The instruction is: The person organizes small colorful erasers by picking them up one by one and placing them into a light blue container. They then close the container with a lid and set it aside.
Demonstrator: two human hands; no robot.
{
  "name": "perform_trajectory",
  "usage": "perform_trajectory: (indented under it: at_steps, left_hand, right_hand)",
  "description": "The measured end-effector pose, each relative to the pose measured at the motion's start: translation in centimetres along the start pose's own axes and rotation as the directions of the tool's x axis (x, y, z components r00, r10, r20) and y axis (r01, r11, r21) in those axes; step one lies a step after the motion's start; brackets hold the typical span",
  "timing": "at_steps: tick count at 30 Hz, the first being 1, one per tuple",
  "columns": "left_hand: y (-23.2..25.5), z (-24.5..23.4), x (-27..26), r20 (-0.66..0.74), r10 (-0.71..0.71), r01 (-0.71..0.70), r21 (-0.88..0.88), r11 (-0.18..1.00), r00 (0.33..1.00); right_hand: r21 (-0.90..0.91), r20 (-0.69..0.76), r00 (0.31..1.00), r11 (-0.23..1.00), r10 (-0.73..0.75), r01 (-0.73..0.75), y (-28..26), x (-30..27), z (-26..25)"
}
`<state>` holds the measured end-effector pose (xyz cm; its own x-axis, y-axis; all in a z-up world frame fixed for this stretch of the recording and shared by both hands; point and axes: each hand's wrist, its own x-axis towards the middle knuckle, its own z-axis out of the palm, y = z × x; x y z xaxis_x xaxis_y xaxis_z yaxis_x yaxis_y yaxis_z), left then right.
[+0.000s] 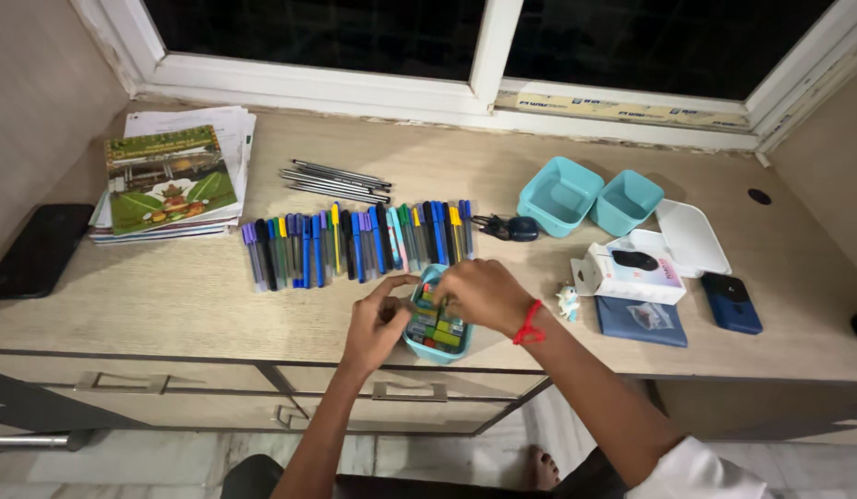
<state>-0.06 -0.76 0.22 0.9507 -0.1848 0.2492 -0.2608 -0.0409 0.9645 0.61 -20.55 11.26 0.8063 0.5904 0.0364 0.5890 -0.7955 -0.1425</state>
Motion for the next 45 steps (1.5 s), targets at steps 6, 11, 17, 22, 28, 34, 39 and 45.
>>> perform_trajectory:
  at_steps: [6,11,17,22,28,34,39,45]
  left_hand:
    - [0.1,-0.1,-0.1,0.02,0.008,-0.006,-0.072,0.997,1.0]
    - [0.1,-0.1,-0.2,0.016,-0.018,0.019,-0.034,0.999,1.0]
    - [0.9,-0.2,-0.2,-0.007,0.024,-0.024,0.049,0.999,1.0]
    - [0.8,-0.1,-0.3,-0.003,0.019,-0.019,0.001,1.0,1.0]
    - [0.3,0.0,-0.3,-0.001,0.044,-0.044,-0.015,0.999,0.999]
    - [0.7,-0.1,-0.2,0.01,0.018,-0.018,-0.023,1.0,1.0]
    - [0.6,0.0,-0.2,-0.009,0.003,-0.003,-0.012,1.0,1.0]
    - [-0.2,-0.1,-0.3,-0.011,0.101,-0.101,-0.012,0.995,0.995]
  right_hand:
    - [-0.007,-0.032,0.999,1.0,0.0,0.0,1.8,0.6,2.0]
    - [0.018,0.005,1.0,1.0,0.022,-0.022,2.3,1.4,2.9]
    - [-0.007,0.074,0.996,0.999,0.042,-0.042,1.9,2.2,2.9]
    - [0.149,-0.042,0.996,0.986,0.079,-0.072,2.4,0.1,2.8]
    - [0.193,-0.167,0.986,0.981,0.009,0.023,1.5,-1.2,2.3]
    - [-0.059,-0.028,0.995,0.994,0.095,-0.096,-0.6,-0.7,2.8]
    - [-0.03,-0.016,0.994,0.994,0.106,-0.106,-0.6,0.7,2.8]
    - [0.036,-0.1,0.982,0.987,0.161,-0.158,-1.0,0.4,3.1]
